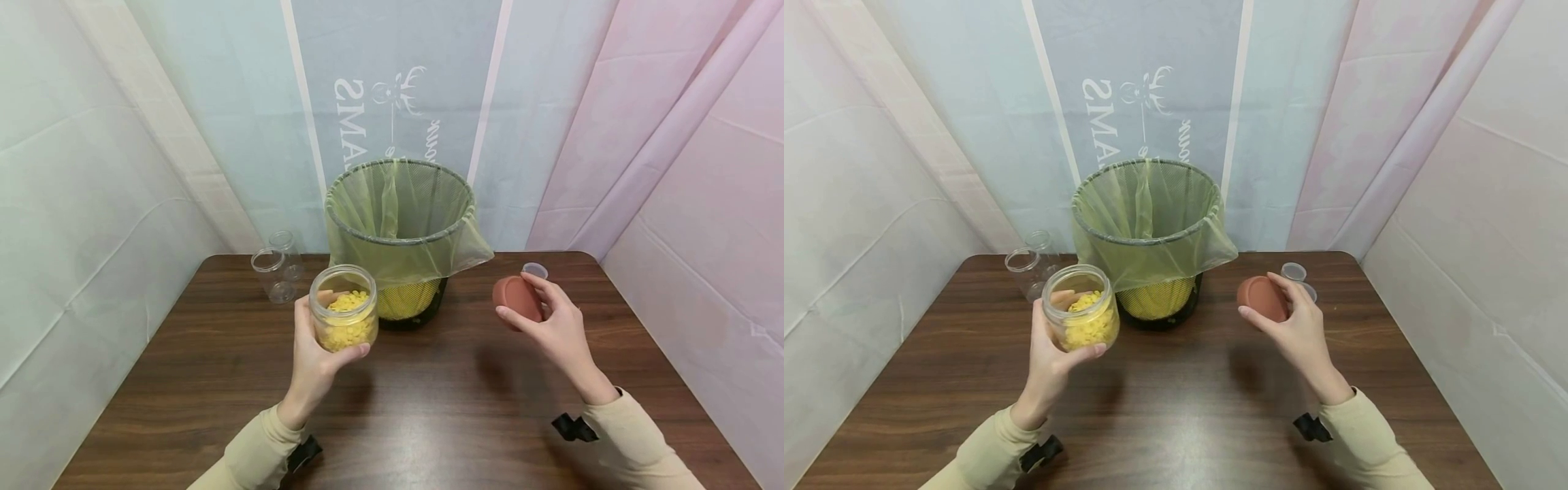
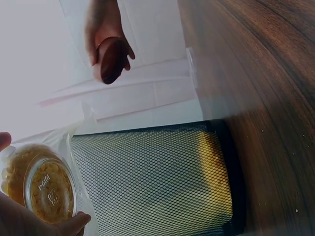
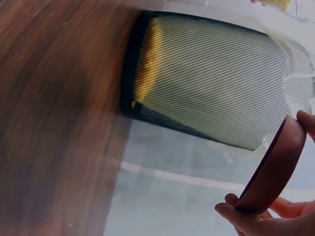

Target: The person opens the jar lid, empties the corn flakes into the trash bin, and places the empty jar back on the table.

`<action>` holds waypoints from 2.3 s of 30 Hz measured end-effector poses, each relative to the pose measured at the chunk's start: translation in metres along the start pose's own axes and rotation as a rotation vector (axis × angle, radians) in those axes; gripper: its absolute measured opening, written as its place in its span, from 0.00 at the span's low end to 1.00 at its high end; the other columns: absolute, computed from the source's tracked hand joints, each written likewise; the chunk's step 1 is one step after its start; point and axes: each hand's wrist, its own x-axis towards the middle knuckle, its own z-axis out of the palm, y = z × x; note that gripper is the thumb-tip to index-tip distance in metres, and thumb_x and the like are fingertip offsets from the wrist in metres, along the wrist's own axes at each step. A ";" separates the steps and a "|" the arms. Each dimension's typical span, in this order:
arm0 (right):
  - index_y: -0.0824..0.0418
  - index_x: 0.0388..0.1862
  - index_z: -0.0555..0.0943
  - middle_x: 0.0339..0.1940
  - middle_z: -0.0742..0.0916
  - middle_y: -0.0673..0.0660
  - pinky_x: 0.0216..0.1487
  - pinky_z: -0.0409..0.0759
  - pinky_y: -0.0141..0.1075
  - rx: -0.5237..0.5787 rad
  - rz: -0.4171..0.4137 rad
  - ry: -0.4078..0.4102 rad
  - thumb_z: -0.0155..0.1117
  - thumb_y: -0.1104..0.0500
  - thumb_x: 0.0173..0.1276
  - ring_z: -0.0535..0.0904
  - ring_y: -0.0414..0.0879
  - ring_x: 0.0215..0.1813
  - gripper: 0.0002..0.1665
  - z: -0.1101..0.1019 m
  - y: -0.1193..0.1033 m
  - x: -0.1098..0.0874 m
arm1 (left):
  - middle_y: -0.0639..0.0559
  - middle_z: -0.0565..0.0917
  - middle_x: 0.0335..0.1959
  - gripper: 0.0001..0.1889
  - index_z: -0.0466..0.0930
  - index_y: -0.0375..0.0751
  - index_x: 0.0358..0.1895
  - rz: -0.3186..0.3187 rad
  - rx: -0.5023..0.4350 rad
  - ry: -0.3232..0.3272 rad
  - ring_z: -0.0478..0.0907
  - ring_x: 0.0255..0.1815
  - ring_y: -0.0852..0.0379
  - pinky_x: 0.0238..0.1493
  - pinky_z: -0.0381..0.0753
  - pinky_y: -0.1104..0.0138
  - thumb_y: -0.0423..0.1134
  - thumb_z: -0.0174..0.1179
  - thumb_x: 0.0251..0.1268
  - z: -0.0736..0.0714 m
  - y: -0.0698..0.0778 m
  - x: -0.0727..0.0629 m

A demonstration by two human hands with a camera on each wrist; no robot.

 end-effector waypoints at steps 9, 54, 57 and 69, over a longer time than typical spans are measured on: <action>0.50 0.65 0.73 0.57 0.79 0.58 0.35 0.72 0.17 -0.095 0.041 -0.016 0.76 0.46 0.50 0.75 0.33 0.41 0.42 -0.001 0.022 0.002 | 0.44 0.74 0.56 0.44 0.59 0.32 0.59 0.000 -0.001 0.013 0.74 0.54 0.51 0.55 0.71 0.71 0.20 0.72 0.31 -0.005 0.001 0.001; 0.71 0.59 0.72 0.48 0.79 0.73 0.39 0.74 0.47 -0.314 0.121 -0.120 0.72 0.39 0.52 0.76 0.63 0.46 0.47 -0.009 0.100 0.013 | 0.37 0.73 0.56 0.44 0.55 0.28 0.59 0.031 -0.069 0.125 0.75 0.54 0.52 0.54 0.74 0.70 0.15 0.69 0.32 -0.020 0.004 0.005; 0.72 0.58 0.73 0.45 0.79 0.73 0.38 0.73 0.46 -0.334 0.117 -0.115 0.72 0.39 0.51 0.76 0.63 0.44 0.47 -0.010 0.104 0.015 | 0.37 0.73 0.56 0.44 0.55 0.28 0.59 0.031 -0.072 0.131 0.74 0.54 0.51 0.53 0.74 0.70 0.15 0.69 0.32 -0.020 0.004 0.005; 0.77 0.58 0.70 0.46 0.78 0.77 0.40 0.75 0.53 -0.412 0.158 -0.188 0.69 0.38 0.53 0.75 0.66 0.44 0.50 -0.016 0.117 0.021 | 0.35 0.73 0.55 0.44 0.55 0.26 0.58 0.059 -0.076 0.154 0.75 0.53 0.52 0.53 0.74 0.71 0.14 0.69 0.31 -0.024 0.004 0.006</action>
